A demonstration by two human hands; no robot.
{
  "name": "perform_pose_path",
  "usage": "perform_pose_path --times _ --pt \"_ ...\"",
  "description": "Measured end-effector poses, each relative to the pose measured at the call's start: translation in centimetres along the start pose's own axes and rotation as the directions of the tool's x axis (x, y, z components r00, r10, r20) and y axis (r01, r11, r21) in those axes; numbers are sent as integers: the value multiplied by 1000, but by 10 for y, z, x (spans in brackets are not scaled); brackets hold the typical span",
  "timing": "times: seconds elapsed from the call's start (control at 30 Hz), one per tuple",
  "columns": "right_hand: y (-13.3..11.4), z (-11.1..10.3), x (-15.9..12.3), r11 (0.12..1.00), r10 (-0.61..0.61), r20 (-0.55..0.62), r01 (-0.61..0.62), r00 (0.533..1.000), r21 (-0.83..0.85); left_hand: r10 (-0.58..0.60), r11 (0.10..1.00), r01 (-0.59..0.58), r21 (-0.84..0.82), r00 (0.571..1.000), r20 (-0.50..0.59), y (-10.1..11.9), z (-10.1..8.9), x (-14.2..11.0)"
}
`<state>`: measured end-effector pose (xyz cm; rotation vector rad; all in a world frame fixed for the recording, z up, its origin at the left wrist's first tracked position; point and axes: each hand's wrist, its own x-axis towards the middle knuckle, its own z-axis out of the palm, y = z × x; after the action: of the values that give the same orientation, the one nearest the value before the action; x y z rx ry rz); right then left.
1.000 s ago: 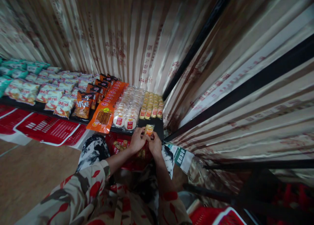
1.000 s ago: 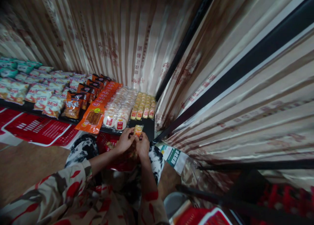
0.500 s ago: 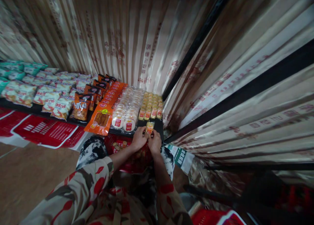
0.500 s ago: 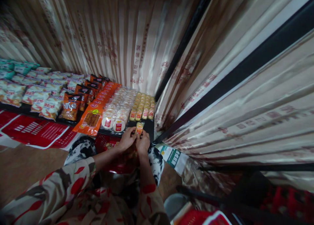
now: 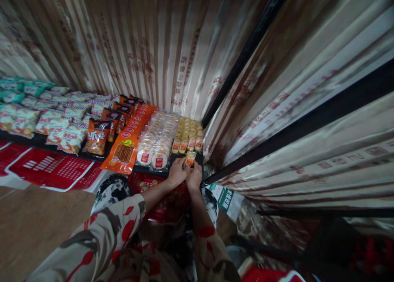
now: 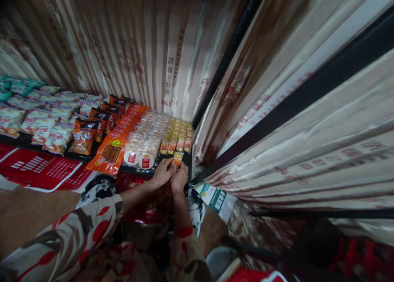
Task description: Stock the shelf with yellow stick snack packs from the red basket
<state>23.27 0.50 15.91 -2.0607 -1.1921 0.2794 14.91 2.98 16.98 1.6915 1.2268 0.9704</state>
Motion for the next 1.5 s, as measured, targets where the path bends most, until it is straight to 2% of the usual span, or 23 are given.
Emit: perform_pose_path --times 0.2,0.47,0.7,0.87,1.1,1.33,1.5 --pt "2 5 13 999 25 -16 -24 1000 37 -30 999 30 28 999 -15 3 8 11" --pt "0 11 30 998 53 -29 -53 998 31 -25 978 18 208 999 29 12 8 21" --pt "5 19 45 1000 10 -86 -8 996 25 -56 958 42 285 997 43 16 13 31" --pt "7 22 50 1000 9 -76 -8 997 10 -71 957 56 285 997 42 18 15 35" --pt "9 28 56 986 -3 -119 23 993 167 -57 957 42 288 997 43 13 15 38" --pt "7 28 56 953 64 -96 -33 993 301 -5 962 -3 273 1000 28 7 17 37" --pt "5 26 53 957 49 -115 -14 992 289 12 945 -22 327 999 31 6 18 35"
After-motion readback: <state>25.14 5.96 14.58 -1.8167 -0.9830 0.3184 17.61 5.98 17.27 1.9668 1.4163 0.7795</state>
